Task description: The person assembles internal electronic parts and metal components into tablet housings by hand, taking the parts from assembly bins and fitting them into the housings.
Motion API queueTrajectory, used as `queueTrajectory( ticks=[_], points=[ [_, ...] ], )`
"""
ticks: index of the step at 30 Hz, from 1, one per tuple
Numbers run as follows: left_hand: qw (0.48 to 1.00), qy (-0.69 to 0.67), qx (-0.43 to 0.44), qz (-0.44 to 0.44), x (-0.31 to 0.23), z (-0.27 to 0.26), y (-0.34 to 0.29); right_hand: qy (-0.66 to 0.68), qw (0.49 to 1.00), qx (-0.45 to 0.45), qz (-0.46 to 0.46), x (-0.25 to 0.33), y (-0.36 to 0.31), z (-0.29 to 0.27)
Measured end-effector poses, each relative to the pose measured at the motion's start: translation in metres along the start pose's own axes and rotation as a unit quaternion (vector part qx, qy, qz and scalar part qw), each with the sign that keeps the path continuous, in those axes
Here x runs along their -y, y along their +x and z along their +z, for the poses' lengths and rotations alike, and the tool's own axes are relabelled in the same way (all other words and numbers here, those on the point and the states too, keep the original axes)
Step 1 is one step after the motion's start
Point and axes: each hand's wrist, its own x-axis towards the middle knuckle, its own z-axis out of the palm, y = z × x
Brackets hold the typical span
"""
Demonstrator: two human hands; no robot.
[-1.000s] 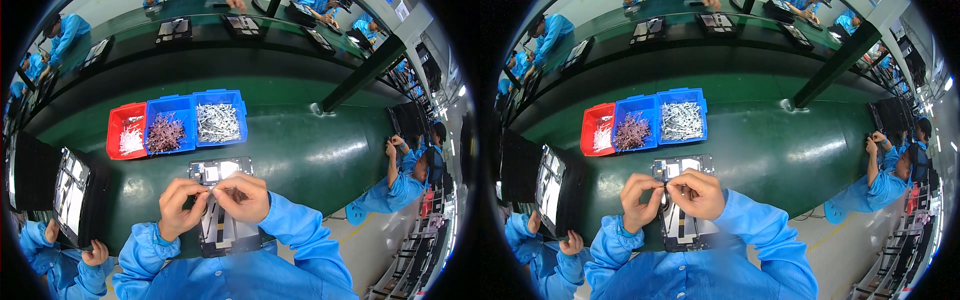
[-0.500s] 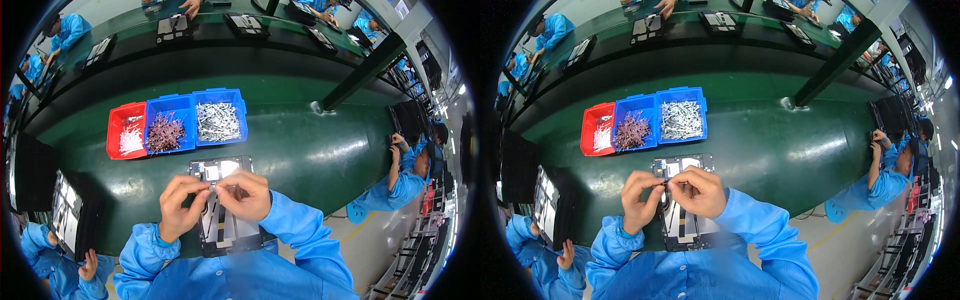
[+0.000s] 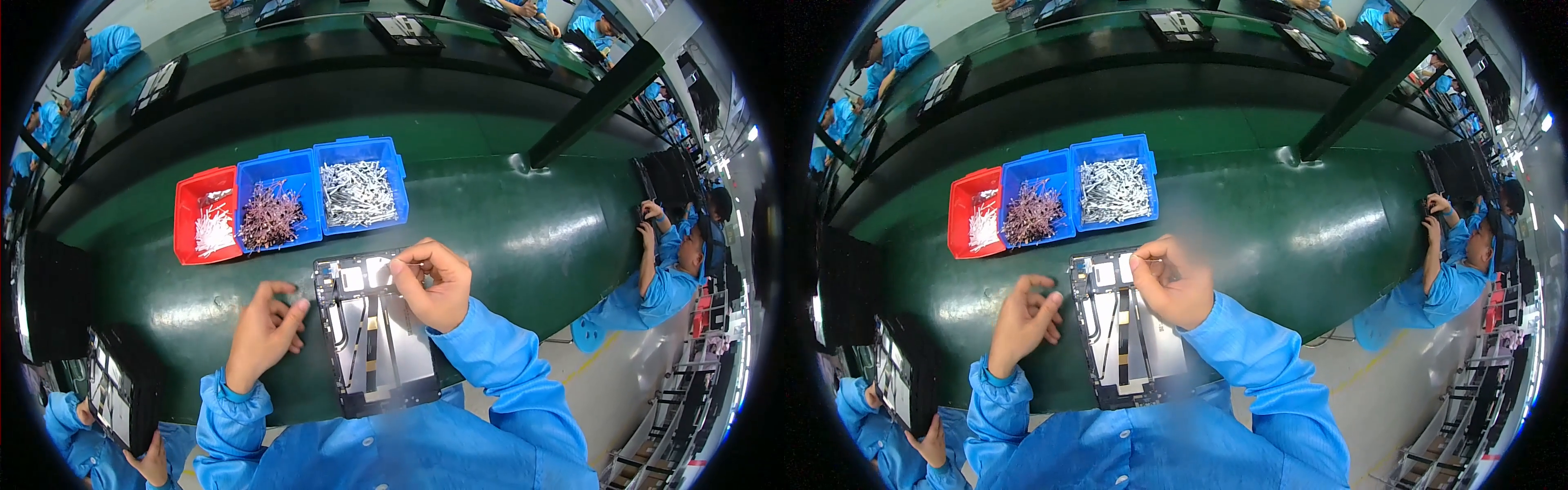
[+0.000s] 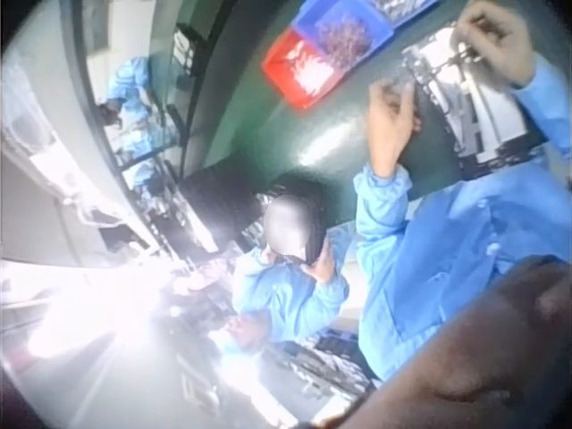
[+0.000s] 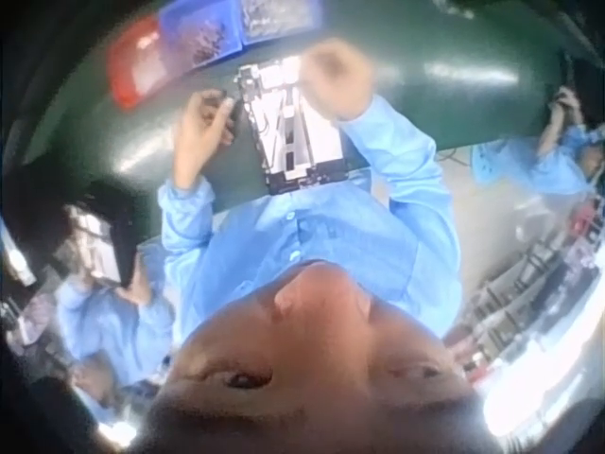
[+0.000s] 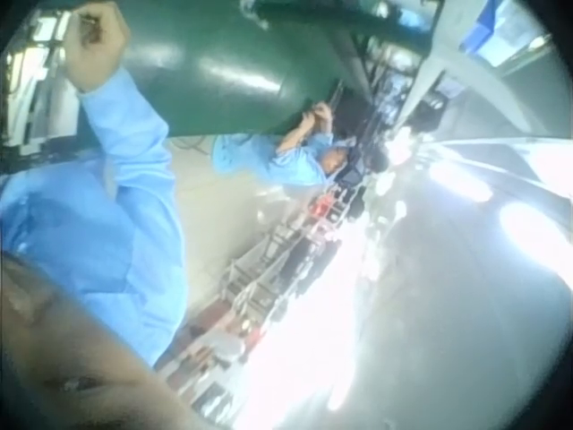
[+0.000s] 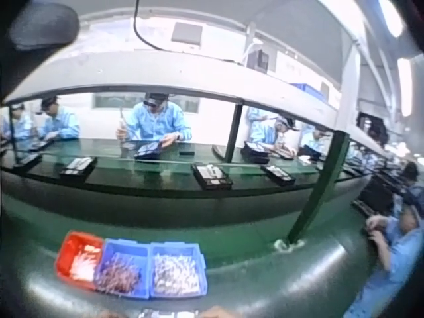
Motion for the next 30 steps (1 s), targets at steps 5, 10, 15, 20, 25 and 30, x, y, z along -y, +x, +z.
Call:
queueTrajectory(
  ticks=[5,10,15,20,25,30],
  points=[
    [0.992,0.017,0.116,-0.038,0.006,0.005,-0.008,0.007,1.000,0.010,0.029,-0.003,-0.003,0.005],
    [0.993,0.026,0.114,-0.033,0.006,0.015,-0.008,0.003,0.999,0.001,0.033,-0.004,-0.003,0.006],
    [0.992,0.049,0.116,-0.012,0.007,0.019,-0.007,-0.073,0.995,0.038,0.062,-0.019,-0.003,-0.002],
    [0.992,0.048,0.119,0.001,0.007,0.018,-0.003,-0.007,0.992,0.080,0.097,-0.003,-0.003,0.004],
    [0.993,-0.046,0.110,0.005,0.018,0.013,0.005,-0.078,0.980,0.180,0.013,-0.015,-0.009,0.015],
    [0.991,-0.112,0.075,-0.005,0.022,0.010,0.009,-0.166,0.955,0.241,0.042,-0.008,-0.015,0.032]
  ],
)
